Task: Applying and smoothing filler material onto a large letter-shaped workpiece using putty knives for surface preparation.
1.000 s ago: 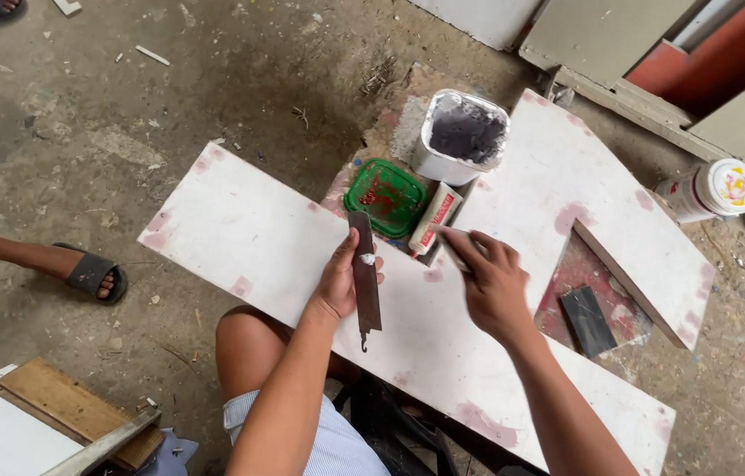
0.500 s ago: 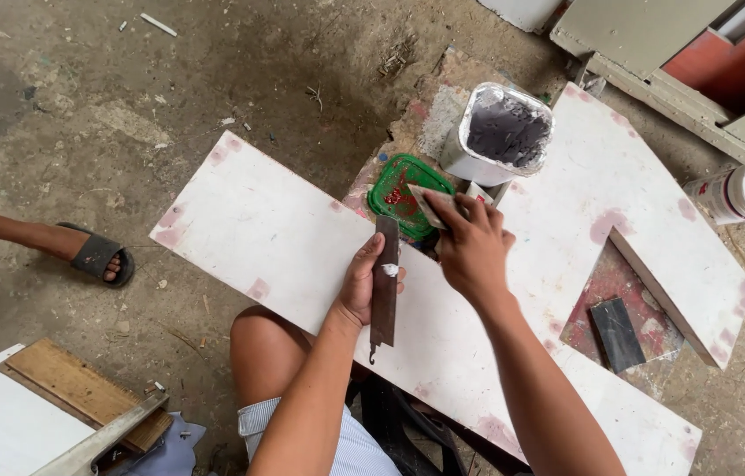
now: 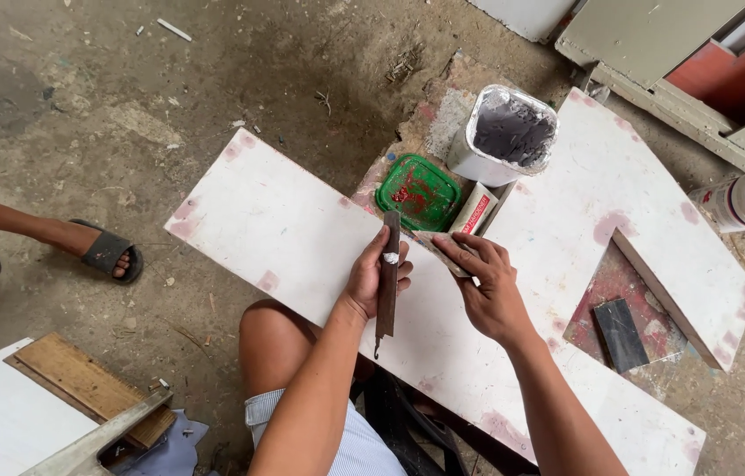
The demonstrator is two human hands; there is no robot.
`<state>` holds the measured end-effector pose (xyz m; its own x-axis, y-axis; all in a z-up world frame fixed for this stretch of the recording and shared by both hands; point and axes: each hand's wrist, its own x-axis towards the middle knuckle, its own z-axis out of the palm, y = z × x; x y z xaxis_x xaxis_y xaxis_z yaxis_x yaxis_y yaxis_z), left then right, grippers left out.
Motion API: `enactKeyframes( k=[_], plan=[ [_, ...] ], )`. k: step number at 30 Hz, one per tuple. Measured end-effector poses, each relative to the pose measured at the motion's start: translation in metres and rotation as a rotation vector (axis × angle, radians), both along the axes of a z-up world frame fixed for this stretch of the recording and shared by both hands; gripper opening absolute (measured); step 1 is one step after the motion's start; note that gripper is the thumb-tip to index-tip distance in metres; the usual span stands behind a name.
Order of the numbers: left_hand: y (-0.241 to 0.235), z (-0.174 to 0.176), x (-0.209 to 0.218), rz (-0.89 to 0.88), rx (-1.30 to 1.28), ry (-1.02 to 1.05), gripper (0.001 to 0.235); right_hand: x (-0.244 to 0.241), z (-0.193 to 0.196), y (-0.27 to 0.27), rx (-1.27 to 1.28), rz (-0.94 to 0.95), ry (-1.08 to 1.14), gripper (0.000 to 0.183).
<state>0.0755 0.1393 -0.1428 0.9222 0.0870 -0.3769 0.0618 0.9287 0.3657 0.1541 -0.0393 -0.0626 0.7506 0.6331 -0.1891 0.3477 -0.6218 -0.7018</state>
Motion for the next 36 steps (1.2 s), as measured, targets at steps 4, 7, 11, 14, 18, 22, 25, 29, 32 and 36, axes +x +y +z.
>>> enactKeyframes(
  k=[4,7,11,14,18,22,25,29,32,36],
  plan=[
    [0.002,0.009,0.000,-0.073,0.012,0.005,0.053,-0.006,-0.003,0.007,-0.030,-0.029,0.011,0.044],
    [-0.001,0.007,-0.001,-0.043,-0.001,0.020,0.049,-0.008,-0.009,0.011,-0.048,-0.048,0.025,0.045],
    [0.000,0.008,-0.001,-0.042,0.010,0.027,0.049,-0.014,-0.004,0.017,-0.039,-0.054,0.040,0.046],
    [-0.002,-0.006,0.000,-0.037,-0.030,0.014,0.045,-0.017,-0.005,0.017,-0.045,-0.044,0.034,0.048],
    [0.000,-0.015,0.003,-0.058,-0.042,-0.001,0.048,-0.019,-0.007,0.020,-0.034,-0.018,-0.022,0.053],
    [-0.001,-0.035,0.005,-0.079,-0.076,0.004,0.052,-0.025,-0.012,0.023,-0.022,0.021,-0.116,0.054],
    [0.001,-0.027,0.005,-0.070,-0.100,0.004,0.052,-0.027,-0.033,0.022,-0.019,0.040,-0.198,0.056],
    [0.000,-0.034,0.007,-0.065,-0.148,0.006,0.053,-0.027,-0.042,0.018,-0.014,0.042,-0.277,0.056],
    [0.002,-0.056,0.006,-0.057,-0.172,-0.018,0.053,-0.017,-0.053,0.007,-0.007,0.048,-0.322,0.056],
    [0.004,-0.051,0.001,-0.036,-0.266,-0.188,0.036,0.004,-0.051,-0.004,-0.091,-0.013,-0.367,0.056]
  ],
)
